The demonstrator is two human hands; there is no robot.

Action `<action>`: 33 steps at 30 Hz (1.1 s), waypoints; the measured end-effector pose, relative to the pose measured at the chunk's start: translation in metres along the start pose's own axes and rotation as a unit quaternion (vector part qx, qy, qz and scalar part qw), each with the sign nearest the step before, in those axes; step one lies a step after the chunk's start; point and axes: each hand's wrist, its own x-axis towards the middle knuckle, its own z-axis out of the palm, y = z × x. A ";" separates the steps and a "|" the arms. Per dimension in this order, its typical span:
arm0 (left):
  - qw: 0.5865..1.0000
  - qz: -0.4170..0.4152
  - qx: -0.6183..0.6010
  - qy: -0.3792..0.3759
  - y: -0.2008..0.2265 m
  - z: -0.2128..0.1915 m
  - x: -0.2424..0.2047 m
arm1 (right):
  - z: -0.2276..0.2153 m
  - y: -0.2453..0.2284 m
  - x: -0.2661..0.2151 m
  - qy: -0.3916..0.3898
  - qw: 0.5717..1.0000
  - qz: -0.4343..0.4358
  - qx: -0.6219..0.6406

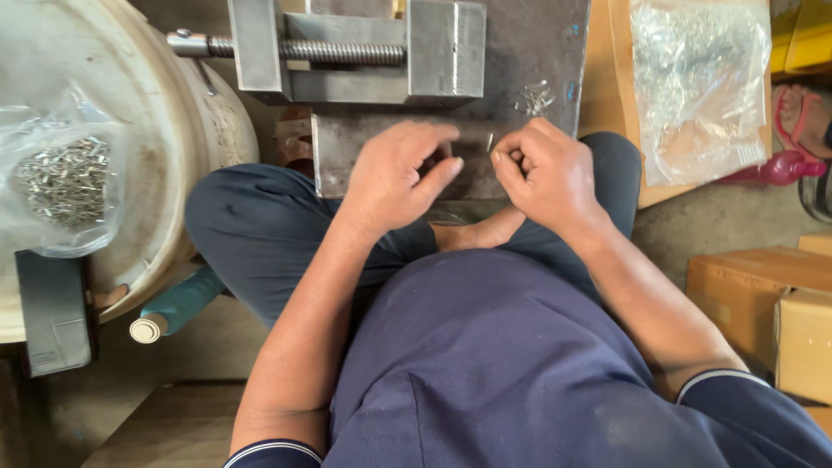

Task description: The person sits on the floor and uses a bench vise to assemble small metal components. They pick up individual metal pieces, place them into the vise, and tighten the screw mechanism to secure them. The person repeats this process with multiple small metal parts.

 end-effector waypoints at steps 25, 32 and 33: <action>0.999 0.002 0.004 -0.046 0.000 -0.006 0.002 | -0.003 -0.028 0.031 -0.042 0.983 -0.062 0.168; 0.990 -0.105 -0.086 -0.040 0.003 -0.008 0.005 | -0.017 -0.032 0.054 0.063 0.985 -0.102 0.126; 0.986 -0.126 -0.096 -0.048 0.004 -0.008 0.006 | -0.017 -0.032 0.057 0.064 0.983 -0.106 0.133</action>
